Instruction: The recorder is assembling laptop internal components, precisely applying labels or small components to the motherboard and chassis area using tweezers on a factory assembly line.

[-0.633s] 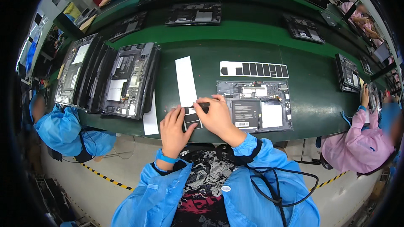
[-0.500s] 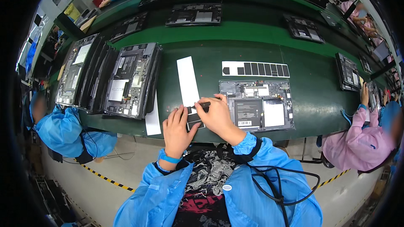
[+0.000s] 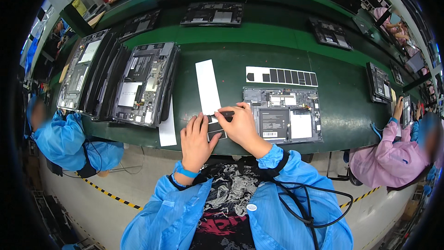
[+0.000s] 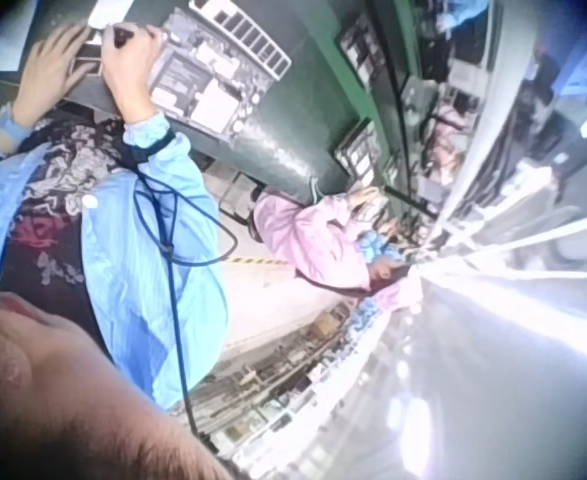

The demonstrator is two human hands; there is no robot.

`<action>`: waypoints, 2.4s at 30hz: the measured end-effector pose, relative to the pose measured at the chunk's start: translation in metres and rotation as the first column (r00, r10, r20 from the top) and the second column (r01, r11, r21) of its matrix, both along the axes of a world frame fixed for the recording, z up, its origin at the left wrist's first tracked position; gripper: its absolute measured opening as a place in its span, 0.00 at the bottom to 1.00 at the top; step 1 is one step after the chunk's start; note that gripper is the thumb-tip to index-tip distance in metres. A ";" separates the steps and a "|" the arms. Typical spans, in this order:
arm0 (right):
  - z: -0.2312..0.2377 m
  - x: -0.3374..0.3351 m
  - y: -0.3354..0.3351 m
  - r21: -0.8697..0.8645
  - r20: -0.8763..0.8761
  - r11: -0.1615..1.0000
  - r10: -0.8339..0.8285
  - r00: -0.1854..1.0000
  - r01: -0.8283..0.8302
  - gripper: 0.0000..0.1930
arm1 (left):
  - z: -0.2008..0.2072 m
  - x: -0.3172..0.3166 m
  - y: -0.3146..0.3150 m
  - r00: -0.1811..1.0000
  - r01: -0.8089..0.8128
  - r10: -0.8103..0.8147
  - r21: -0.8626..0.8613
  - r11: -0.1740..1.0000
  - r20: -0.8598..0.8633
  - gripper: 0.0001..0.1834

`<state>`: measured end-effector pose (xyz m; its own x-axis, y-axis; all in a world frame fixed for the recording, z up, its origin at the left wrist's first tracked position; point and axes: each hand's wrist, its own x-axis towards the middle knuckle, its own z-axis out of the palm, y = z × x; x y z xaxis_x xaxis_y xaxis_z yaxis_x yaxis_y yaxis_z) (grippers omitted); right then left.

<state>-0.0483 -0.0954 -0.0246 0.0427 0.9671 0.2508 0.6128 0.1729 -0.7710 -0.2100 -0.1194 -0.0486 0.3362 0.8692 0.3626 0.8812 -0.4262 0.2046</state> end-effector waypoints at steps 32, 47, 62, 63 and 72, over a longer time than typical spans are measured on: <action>-0.015 0.286 -0.020 -0.202 -0.785 0.972 -0.234 0.573 0.120 0.11 | 0.045 0.218 0.038 0.651 0.756 -0.663 -0.393 0.523 0.369 0.38; -0.010 0.288 -0.016 -0.293 -0.702 0.955 -0.245 0.669 0.043 0.08 | 0.049 0.219 0.035 0.636 0.756 -0.721 -0.412 0.509 0.276 0.29; -0.010 0.284 -0.017 -0.212 -0.752 0.971 -0.234 0.616 0.109 0.13 | 0.045 0.236 0.020 0.757 0.608 -0.650 -0.435 0.664 0.066 0.38; -0.008 0.282 -0.016 -0.171 -0.777 0.970 -0.240 0.582 0.171 0.14 | 0.044 0.239 0.018 0.759 0.607 -0.648 -0.432 0.667 0.065 0.38; -0.019 0.284 -0.056 -0.156 -0.689 0.909 -0.380 0.618 0.385 0.20 | 0.074 0.169 0.010 0.659 0.745 -0.610 -0.265 0.613 0.440 0.34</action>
